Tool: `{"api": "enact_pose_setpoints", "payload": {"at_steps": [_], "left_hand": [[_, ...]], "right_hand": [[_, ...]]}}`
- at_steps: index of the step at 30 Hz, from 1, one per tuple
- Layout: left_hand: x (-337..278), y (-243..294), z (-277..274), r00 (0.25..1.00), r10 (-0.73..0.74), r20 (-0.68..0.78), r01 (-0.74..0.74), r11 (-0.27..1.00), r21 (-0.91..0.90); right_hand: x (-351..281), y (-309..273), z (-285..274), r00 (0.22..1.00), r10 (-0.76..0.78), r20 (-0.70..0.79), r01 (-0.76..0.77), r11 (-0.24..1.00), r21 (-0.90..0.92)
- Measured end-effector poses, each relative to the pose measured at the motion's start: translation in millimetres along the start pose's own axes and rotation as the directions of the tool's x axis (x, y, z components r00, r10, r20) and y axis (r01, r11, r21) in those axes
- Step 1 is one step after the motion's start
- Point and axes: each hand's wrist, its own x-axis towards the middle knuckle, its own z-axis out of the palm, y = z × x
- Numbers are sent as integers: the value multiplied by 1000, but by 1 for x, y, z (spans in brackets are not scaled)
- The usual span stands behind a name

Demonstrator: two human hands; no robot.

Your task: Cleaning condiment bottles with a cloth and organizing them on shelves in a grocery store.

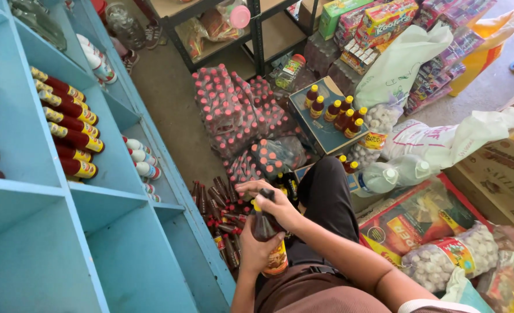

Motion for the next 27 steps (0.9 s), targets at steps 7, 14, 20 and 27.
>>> {"api": "enact_pose_setpoints", "payload": {"at_steps": [7, 14, 20, 27], "left_hand": [[-24, 6, 10, 956, -83, -280, 222, 830, 512], [-34, 5, 18, 977, 44, -208, 48, 908, 417], [-24, 5, 0, 868, 152, 473, 68, 906, -417], [0, -38, 29, 578, 576, 579, 568, 225, -791]], "right_hand": [[-16, -6, 23, 952, 252, -174, -275, 953, -129], [-13, -36, 15, 978, 54, -201, -79, 990, -119], [-6, -62, -7, 984, 170, 61, -180, 907, 379], [25, -29, -17, 994, 107, 36, -112, 898, 426]]}}
